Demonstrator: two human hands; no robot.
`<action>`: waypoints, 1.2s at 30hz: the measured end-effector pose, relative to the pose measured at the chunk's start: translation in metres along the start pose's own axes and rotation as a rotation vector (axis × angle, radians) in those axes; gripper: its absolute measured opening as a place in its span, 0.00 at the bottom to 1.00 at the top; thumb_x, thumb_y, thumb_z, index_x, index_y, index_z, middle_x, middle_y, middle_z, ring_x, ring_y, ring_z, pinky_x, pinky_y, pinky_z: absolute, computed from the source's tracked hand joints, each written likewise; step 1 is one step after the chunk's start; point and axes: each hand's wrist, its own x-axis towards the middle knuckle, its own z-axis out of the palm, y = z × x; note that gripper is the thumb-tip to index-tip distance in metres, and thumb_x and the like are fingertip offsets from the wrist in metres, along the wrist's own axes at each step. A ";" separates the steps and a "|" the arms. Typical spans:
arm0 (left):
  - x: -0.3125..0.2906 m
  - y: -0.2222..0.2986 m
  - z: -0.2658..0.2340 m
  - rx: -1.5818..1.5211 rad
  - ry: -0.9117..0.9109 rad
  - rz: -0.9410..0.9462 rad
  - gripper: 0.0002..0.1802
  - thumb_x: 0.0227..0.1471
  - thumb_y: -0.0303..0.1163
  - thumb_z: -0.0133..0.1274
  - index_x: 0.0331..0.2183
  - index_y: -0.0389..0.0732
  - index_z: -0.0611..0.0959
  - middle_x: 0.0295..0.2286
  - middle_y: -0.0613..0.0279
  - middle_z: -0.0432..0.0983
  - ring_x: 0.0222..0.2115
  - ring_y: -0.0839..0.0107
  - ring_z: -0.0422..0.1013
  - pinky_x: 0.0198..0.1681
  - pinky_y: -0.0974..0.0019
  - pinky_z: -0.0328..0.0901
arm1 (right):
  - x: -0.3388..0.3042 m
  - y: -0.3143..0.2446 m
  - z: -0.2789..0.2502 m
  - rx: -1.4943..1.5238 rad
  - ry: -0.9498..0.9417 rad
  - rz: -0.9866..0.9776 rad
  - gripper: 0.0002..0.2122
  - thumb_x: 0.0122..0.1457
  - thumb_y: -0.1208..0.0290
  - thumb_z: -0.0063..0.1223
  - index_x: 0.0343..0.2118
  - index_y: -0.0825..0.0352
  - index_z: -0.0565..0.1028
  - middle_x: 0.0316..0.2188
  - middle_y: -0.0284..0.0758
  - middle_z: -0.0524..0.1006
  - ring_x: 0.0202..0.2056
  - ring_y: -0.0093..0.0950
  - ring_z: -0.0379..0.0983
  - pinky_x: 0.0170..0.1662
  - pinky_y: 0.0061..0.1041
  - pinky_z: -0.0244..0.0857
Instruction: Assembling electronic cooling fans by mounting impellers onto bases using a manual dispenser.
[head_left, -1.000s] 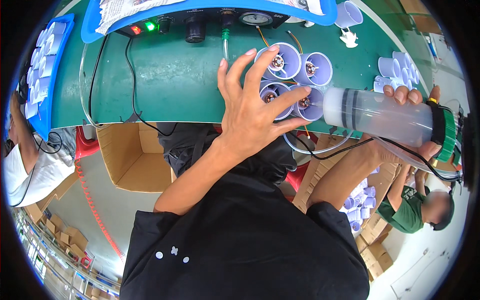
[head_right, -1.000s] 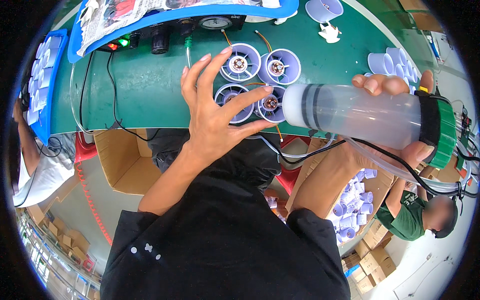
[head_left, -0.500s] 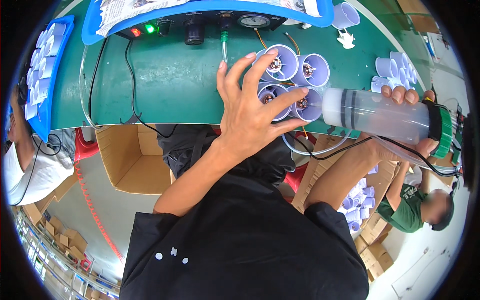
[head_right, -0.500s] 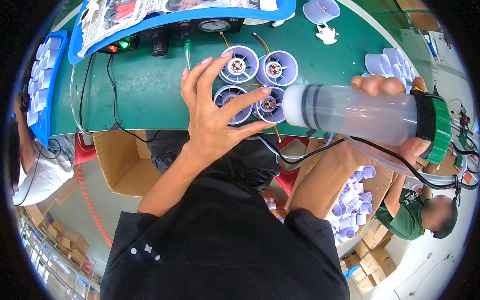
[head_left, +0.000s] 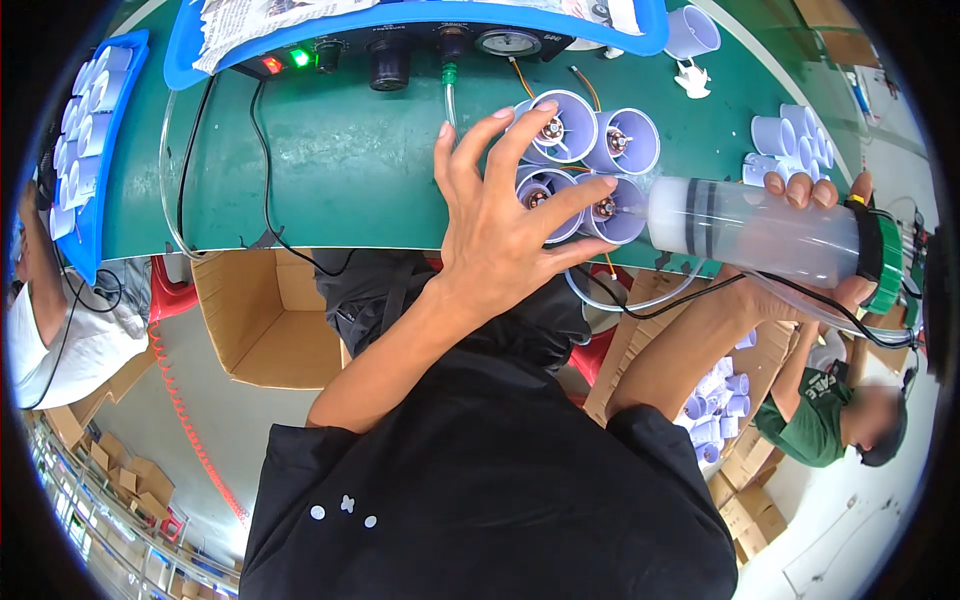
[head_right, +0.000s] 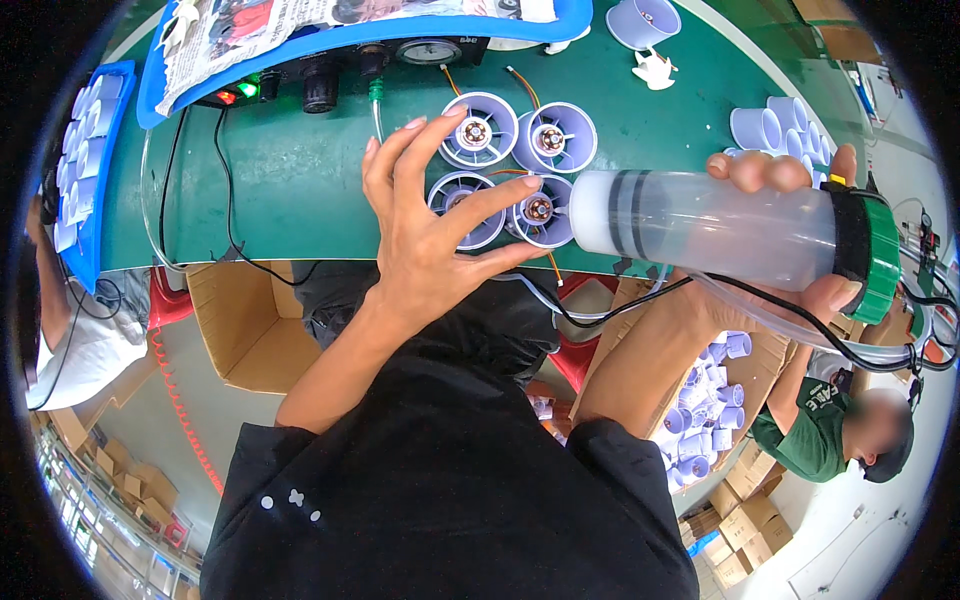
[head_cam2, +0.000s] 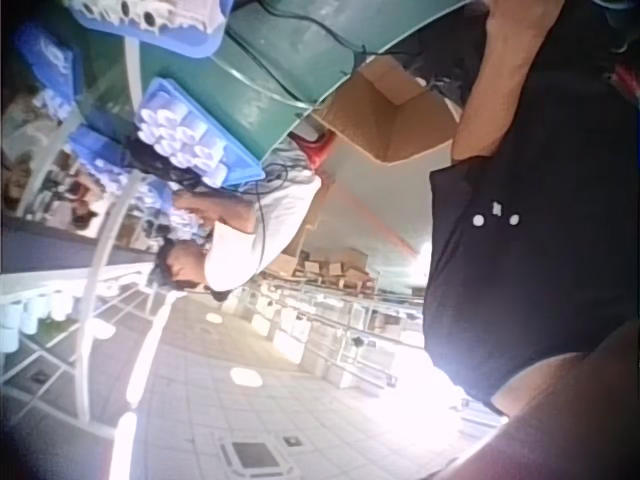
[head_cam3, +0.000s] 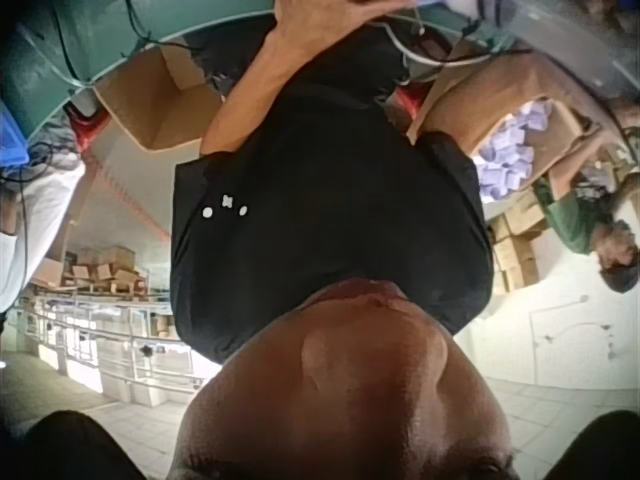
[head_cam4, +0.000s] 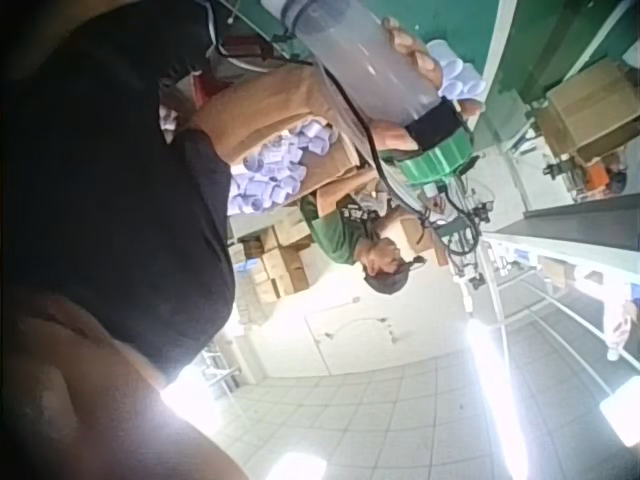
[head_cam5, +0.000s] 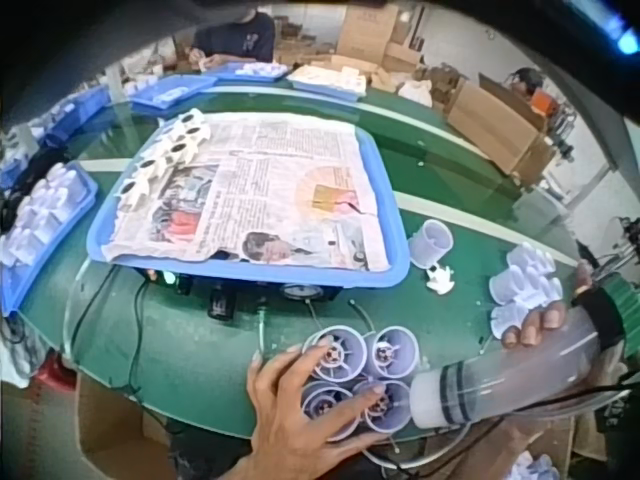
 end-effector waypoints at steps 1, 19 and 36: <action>0.000 0.000 0.000 -0.001 -0.001 0.001 0.27 0.30 0.49 0.73 0.39 0.63 0.88 0.58 0.55 0.60 0.59 0.52 0.52 0.61 0.39 0.42 | -0.001 0.000 0.000 -0.002 0.001 -0.001 0.42 0.57 0.41 0.51 0.64 0.71 0.58 0.42 0.43 0.70 0.42 0.37 0.63 0.50 0.46 0.56; -0.012 -0.005 -0.030 0.074 -0.039 -0.138 0.37 0.30 0.39 0.73 0.46 0.46 0.77 0.53 0.54 0.60 0.57 0.47 0.52 0.60 0.35 0.45 | 0.008 -0.043 -0.023 -1.910 0.031 0.395 0.28 0.47 0.63 0.69 0.50 0.70 0.72 0.34 0.40 0.80 0.36 0.28 0.76 0.43 0.28 0.68; -0.004 -0.052 -0.061 -0.546 0.352 -0.468 0.32 0.44 0.27 0.67 0.51 0.34 0.72 0.44 0.52 0.73 0.44 0.63 0.73 0.49 0.63 0.67 | 0.080 0.074 0.131 -1.327 -0.313 -0.042 0.15 0.56 0.74 0.60 0.47 0.65 0.77 0.37 0.39 0.77 0.37 0.33 0.76 0.42 0.29 0.69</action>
